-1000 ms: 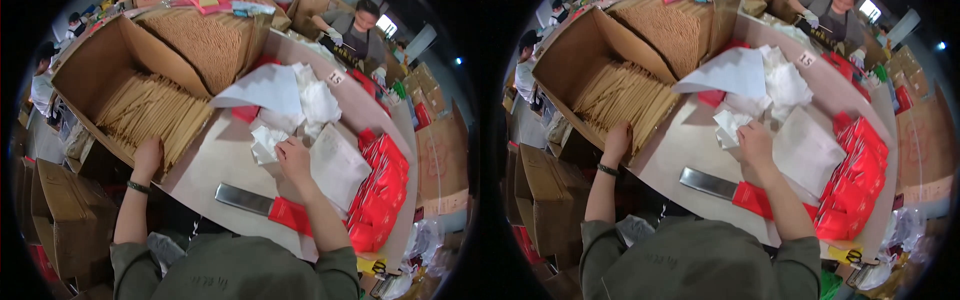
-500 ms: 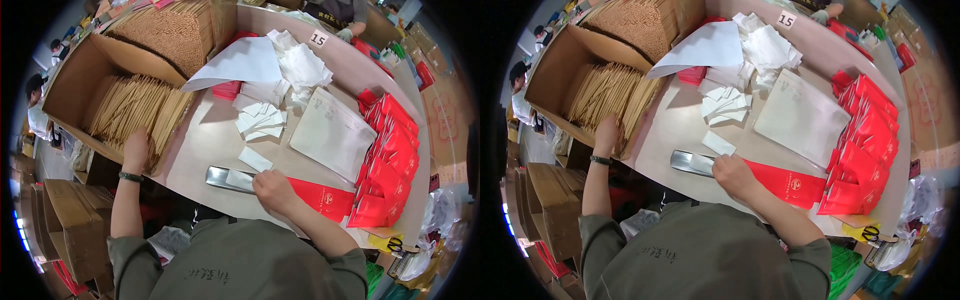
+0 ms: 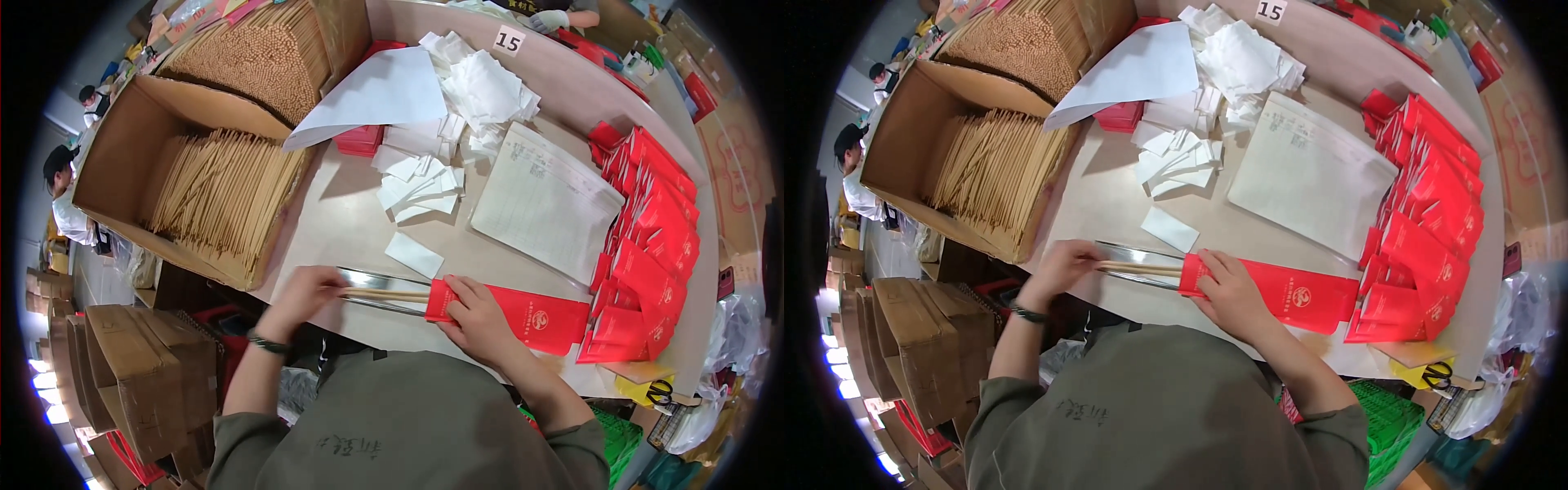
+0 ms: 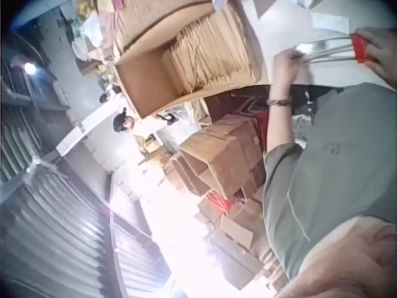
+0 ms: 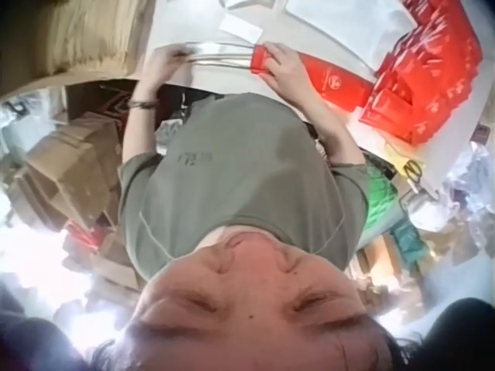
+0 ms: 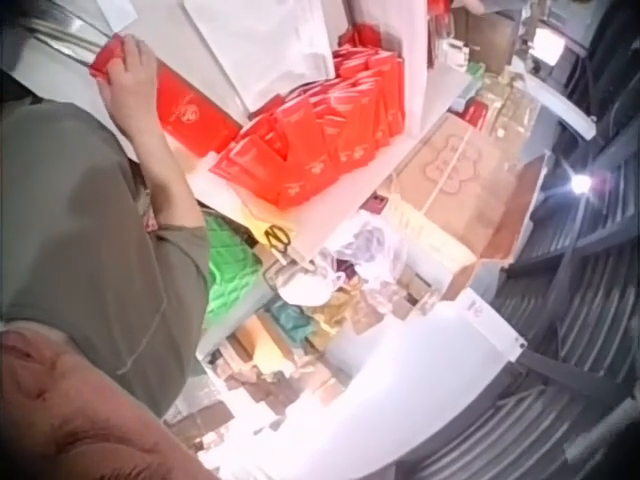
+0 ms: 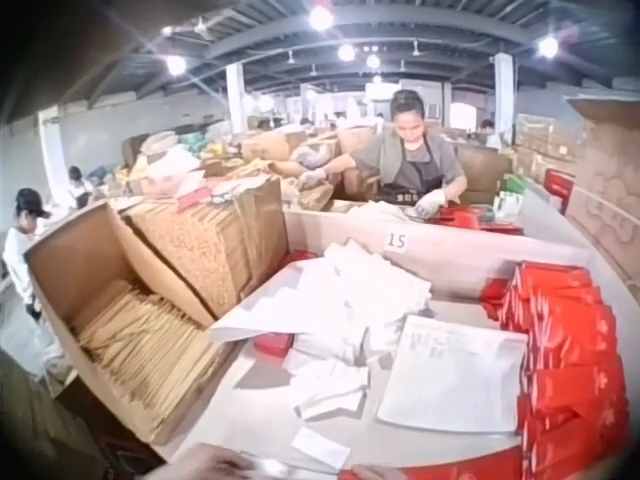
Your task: Packaging wooden sticks into paper sleeves and placing them into red envelopes at a manufacturing workstation.
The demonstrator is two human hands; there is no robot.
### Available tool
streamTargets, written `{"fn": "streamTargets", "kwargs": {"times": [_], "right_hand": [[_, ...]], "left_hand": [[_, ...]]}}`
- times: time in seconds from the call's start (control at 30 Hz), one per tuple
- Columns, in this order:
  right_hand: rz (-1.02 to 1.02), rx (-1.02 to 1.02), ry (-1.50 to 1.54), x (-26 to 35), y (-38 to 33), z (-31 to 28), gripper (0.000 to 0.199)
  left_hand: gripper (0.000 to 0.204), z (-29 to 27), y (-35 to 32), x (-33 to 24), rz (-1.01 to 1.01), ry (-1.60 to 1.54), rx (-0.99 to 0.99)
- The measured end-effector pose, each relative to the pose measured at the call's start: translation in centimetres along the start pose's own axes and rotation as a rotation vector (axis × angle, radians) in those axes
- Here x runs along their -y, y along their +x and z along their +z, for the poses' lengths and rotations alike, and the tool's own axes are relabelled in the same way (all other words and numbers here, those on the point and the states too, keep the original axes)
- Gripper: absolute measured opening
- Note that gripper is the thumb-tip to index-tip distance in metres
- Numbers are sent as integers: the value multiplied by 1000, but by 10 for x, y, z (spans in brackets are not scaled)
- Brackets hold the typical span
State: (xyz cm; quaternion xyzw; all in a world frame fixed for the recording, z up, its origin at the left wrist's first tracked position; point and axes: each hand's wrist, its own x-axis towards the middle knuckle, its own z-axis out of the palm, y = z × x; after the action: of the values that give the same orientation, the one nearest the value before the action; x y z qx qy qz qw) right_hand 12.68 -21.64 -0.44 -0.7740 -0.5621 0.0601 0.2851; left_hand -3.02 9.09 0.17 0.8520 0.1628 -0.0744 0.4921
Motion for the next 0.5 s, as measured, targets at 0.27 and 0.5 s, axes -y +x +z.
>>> {"fn": "streamTargets", "kwargs": {"times": [0.27, 0.5], "right_hand": [[77, -17, -41, 12, 12, 11, 40], [38, -69, -101, 14, 13, 6, 37]], "left_hand": [[18, 72, 26, -44, 154, 158, -379], [54, 95, 10, -72, 264, 19, -126]]}}
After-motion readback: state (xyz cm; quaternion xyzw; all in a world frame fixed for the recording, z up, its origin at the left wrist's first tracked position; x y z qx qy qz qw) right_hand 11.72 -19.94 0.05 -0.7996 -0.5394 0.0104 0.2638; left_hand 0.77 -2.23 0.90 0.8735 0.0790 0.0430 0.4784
